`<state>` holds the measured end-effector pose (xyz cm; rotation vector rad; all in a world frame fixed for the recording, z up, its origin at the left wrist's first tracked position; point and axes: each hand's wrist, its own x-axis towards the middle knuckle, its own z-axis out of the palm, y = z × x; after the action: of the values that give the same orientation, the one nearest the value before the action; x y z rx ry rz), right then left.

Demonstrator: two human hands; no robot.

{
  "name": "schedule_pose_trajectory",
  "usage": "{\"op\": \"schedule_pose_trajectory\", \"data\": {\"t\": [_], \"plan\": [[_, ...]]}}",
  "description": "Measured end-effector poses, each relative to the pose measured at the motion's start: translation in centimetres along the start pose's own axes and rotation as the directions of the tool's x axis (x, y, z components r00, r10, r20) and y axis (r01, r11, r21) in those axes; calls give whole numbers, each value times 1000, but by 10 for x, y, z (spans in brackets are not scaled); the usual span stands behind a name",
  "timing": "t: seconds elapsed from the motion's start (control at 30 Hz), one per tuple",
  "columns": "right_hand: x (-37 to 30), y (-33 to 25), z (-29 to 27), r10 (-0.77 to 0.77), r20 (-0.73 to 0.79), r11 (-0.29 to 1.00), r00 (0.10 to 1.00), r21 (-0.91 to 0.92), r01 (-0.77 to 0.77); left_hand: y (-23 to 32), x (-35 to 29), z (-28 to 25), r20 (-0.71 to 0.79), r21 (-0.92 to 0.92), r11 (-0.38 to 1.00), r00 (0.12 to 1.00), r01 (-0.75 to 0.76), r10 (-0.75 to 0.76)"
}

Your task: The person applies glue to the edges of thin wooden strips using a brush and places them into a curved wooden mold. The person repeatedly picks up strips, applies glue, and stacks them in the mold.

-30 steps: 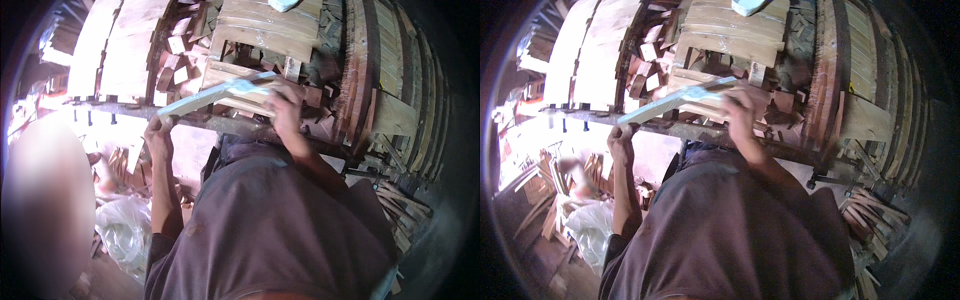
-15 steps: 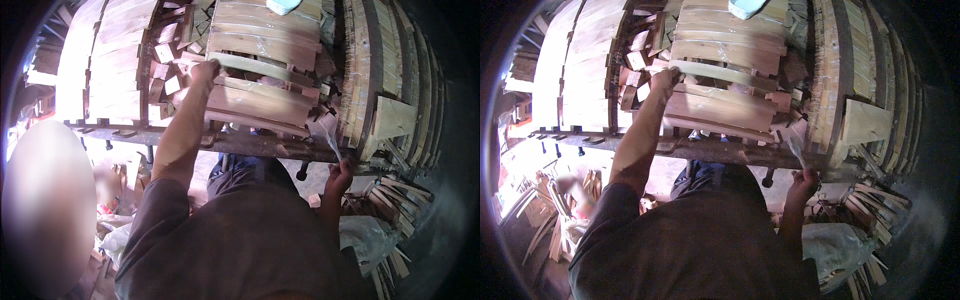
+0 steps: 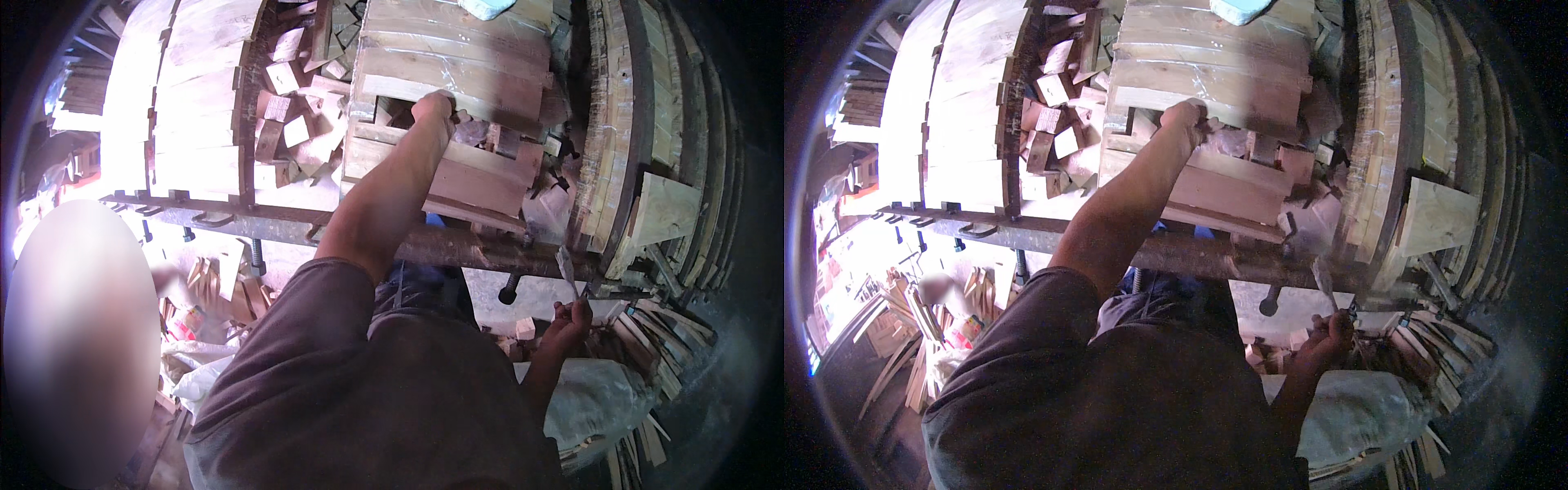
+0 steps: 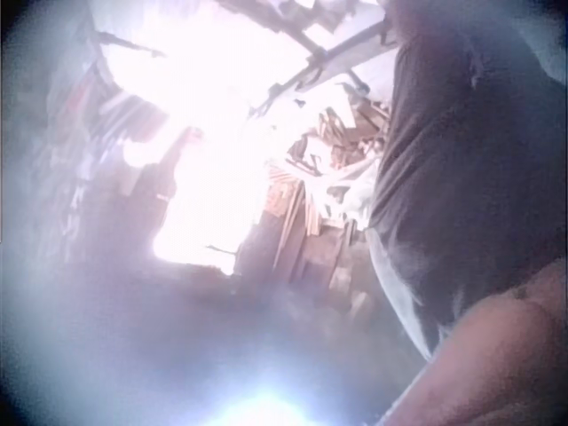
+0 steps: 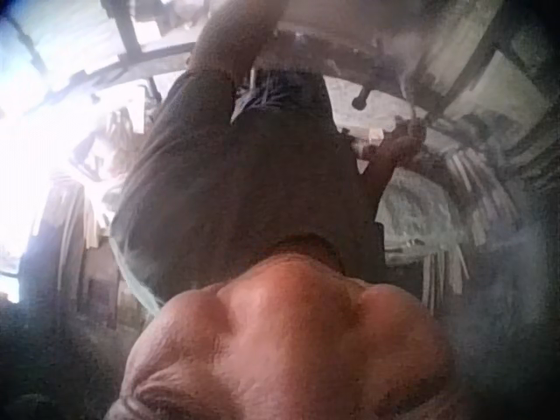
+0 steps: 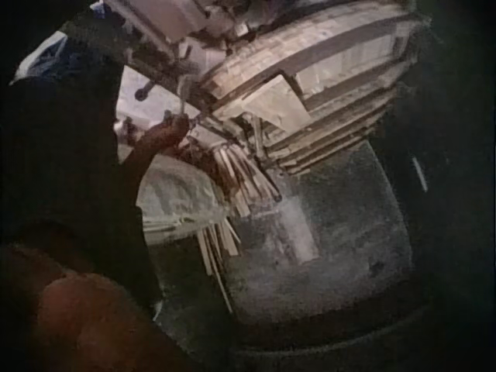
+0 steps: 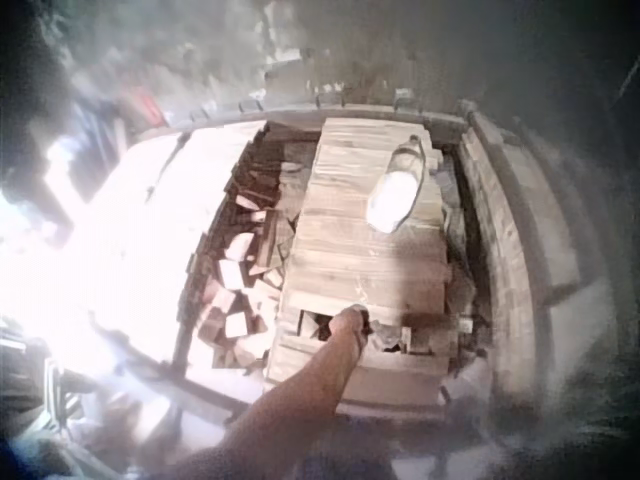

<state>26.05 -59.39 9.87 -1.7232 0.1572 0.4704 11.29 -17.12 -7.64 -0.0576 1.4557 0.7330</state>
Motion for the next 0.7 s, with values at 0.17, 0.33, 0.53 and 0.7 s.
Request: {"op": "schedule_pose_trajectory", "data": {"t": [0.17, 0.33, 0.53, 0.7], "plan": [[6, 4, -11, 21, -29, 1000, 999, 13, -21, -12, -10, -2, -21, -63, 994, 996, -86, 84], [-1, -8, -4, -6, -78, 1000, 997, -27, 4, -5, -12, -8, 13, -130, 989, 998, -64, 67], [4, 12, -16, 18, -23, 1000, 1000, -1, -18, -5, -9, -9, -40, -65, 994, 995, -92, 90], [11, 7, 4, -15, -4, 999, 1000, -41, 15, -25, 28, -12, -27, 211, 958, 979, -193, 203]]}}
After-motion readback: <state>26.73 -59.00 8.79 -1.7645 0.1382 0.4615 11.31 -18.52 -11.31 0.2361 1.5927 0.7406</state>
